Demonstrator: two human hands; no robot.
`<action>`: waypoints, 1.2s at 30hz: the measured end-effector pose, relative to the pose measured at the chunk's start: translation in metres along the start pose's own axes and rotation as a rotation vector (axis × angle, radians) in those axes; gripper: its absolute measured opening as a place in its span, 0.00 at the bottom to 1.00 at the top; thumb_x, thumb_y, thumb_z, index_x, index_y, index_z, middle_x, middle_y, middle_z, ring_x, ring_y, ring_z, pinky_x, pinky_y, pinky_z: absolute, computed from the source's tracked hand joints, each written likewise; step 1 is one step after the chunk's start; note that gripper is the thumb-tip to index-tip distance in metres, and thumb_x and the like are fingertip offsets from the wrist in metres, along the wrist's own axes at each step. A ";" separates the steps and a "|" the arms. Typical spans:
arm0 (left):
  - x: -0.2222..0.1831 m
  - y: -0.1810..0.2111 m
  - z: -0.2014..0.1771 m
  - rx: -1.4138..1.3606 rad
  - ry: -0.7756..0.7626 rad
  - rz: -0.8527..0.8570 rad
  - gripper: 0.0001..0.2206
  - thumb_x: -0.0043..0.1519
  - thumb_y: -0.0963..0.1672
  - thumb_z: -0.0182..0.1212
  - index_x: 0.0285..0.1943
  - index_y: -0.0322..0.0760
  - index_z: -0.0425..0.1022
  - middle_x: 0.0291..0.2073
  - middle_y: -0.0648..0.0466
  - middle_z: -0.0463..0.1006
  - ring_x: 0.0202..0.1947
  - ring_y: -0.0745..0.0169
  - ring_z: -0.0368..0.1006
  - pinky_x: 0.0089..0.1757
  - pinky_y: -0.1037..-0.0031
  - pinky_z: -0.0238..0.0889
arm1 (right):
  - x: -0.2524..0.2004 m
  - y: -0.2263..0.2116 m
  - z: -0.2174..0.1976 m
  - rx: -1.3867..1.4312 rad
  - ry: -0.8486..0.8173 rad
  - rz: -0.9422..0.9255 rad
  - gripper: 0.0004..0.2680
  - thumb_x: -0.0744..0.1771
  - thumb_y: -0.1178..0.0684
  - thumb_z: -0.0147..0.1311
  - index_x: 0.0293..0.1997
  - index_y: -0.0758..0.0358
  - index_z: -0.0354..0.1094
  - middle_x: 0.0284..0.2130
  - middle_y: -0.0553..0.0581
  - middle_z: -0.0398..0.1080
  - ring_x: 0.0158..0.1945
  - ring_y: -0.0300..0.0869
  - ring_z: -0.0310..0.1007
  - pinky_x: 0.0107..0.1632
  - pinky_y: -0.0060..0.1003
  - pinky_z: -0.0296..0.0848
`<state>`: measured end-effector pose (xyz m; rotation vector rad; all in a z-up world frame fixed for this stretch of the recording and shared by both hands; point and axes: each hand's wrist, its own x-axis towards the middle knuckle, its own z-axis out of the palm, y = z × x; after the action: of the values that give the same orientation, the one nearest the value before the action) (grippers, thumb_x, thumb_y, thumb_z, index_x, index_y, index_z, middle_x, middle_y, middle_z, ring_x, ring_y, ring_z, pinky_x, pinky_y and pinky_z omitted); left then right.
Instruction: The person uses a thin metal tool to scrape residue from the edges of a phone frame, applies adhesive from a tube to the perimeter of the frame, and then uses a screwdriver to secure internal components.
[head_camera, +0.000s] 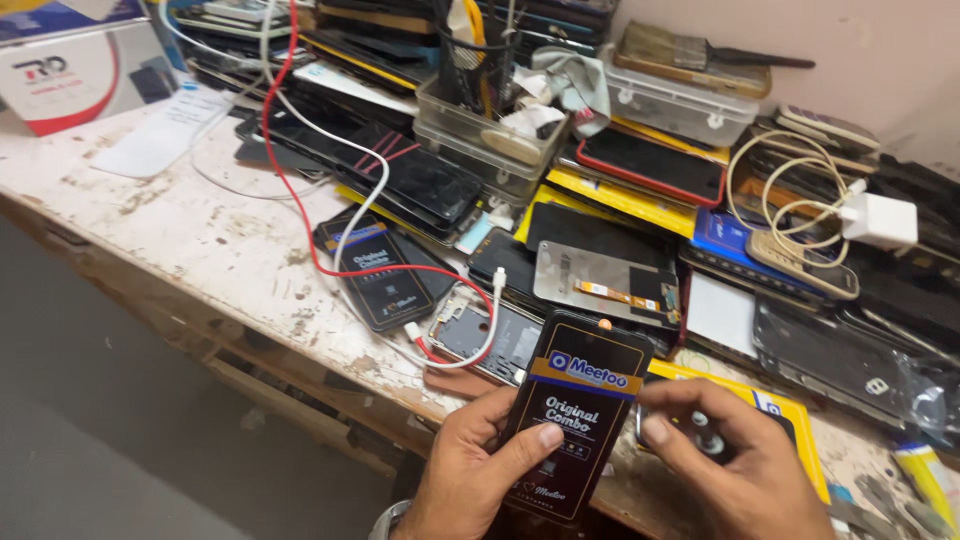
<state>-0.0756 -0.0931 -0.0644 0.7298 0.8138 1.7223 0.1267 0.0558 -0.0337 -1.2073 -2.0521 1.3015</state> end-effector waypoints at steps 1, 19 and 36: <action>-0.001 -0.002 0.002 -0.004 -0.005 -0.009 0.15 0.65 0.39 0.61 0.60 0.25 0.76 0.44 0.53 0.83 0.43 0.71 0.76 0.47 0.75 0.71 | -0.002 -0.007 0.003 0.036 0.032 -0.004 0.09 0.63 0.53 0.63 0.45 0.62 0.79 0.31 0.50 0.79 0.34 0.32 0.74 0.39 0.28 0.71; -0.006 -0.012 0.032 0.041 -0.050 -0.098 0.16 0.64 0.39 0.61 0.61 0.26 0.76 0.46 0.50 0.83 0.46 0.68 0.77 0.49 0.73 0.71 | -0.029 0.004 0.003 0.199 0.095 -0.294 0.03 0.64 0.58 0.62 0.35 0.66 0.74 0.31 0.47 0.73 0.38 0.30 0.68 0.43 0.25 0.66; -0.016 -0.019 0.048 0.155 -0.150 -0.041 0.16 0.66 0.40 0.60 0.62 0.27 0.75 0.48 0.50 0.83 0.49 0.68 0.76 0.53 0.72 0.71 | -0.055 0.000 -0.021 0.122 0.100 -0.270 0.02 0.64 0.60 0.60 0.35 0.67 0.75 0.32 0.49 0.72 0.35 0.33 0.66 0.39 0.28 0.63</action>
<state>-0.0228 -0.0961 -0.0528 0.9292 0.8578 1.5596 0.1710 0.0206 -0.0186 -0.8877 -1.9538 1.1935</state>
